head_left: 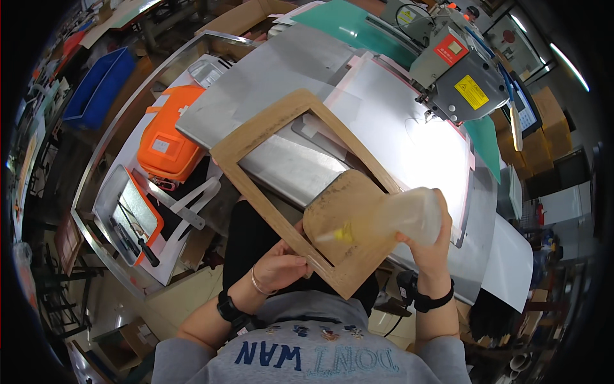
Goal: The person applies glue from a squeeze bottle to the edges of a cardboard frame and then places a pink plastic frame on top. They press the components together and position the assembly on a machine table.
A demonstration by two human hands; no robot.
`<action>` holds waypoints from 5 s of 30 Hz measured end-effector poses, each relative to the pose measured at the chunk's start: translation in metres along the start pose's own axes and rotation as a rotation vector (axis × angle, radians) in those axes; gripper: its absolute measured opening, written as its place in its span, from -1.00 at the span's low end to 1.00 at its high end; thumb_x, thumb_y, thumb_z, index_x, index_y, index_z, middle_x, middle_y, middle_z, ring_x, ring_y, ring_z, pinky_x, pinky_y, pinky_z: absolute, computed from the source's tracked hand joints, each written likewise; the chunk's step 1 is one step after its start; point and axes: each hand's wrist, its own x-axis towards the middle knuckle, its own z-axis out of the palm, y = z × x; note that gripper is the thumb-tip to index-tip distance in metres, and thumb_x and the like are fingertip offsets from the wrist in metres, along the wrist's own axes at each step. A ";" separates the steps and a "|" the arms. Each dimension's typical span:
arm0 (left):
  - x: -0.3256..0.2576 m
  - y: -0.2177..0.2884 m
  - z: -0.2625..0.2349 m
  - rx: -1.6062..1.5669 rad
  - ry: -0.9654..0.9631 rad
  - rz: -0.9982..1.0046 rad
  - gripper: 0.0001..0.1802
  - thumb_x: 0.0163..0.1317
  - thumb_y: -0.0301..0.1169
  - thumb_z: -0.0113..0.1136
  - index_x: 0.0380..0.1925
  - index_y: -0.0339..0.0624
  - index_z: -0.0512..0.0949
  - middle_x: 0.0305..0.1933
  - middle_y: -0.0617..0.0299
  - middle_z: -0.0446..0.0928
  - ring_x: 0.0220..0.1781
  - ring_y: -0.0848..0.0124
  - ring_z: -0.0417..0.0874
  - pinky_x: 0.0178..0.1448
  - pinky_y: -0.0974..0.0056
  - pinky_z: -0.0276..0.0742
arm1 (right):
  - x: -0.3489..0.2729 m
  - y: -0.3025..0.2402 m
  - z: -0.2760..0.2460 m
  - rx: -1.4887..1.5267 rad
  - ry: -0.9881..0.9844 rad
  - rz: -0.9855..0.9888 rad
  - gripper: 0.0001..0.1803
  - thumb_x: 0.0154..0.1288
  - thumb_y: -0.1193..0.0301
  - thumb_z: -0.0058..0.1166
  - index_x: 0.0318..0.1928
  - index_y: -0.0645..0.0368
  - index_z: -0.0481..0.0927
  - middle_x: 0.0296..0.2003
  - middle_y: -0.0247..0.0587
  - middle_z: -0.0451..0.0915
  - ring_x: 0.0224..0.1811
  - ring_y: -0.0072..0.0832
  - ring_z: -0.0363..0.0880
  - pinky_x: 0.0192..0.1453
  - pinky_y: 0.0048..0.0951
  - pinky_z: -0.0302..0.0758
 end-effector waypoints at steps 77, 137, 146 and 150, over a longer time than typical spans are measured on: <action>-0.015 0.007 -0.009 0.013 -0.066 -0.053 -0.01 -0.04 -0.62 0.14 0.33 0.00 -0.20 0.29 0.16 0.11 0.26 0.31 0.27 0.25 0.19 0.24 | -0.003 0.014 0.000 -0.152 0.355 -0.246 -0.52 -0.09 0.35 0.33 -0.21 0.26 0.37 -0.31 -0.28 0.47 -0.25 -0.55 0.43 -0.13 -0.53 0.37; -0.031 0.013 -0.019 0.068 -0.056 -0.028 0.05 -0.25 -0.61 0.12 0.31 -0.22 -0.20 0.31 0.03 0.06 0.37 0.15 0.08 0.37 0.10 0.01 | -0.005 0.004 -0.032 -0.116 0.354 -0.140 -0.56 -0.13 0.54 0.33 -0.22 0.24 0.38 -0.35 -0.33 0.49 -0.29 -0.60 0.46 -0.18 -0.56 0.42; -0.030 0.013 -0.014 0.110 -0.023 0.002 0.04 -0.27 -0.59 0.13 0.30 -0.26 -0.16 0.32 0.03 0.04 0.37 0.14 0.06 0.38 0.11 0.01 | 0.001 0.004 -0.049 0.016 0.308 -0.079 -0.58 -0.07 0.53 0.29 -0.17 0.26 0.41 -0.31 -0.27 0.53 -0.26 -0.59 0.50 -0.16 -0.58 0.44; -0.030 0.012 -0.020 0.105 -0.050 0.000 0.03 -0.27 -0.61 0.11 0.30 -0.24 -0.14 0.32 0.04 0.05 0.36 0.14 0.08 0.37 0.10 0.01 | -0.004 0.003 -0.060 0.075 0.258 -0.071 -0.57 -0.06 0.55 0.28 -0.14 0.27 0.41 -0.31 -0.27 0.53 -0.25 -0.58 0.50 -0.14 -0.58 0.44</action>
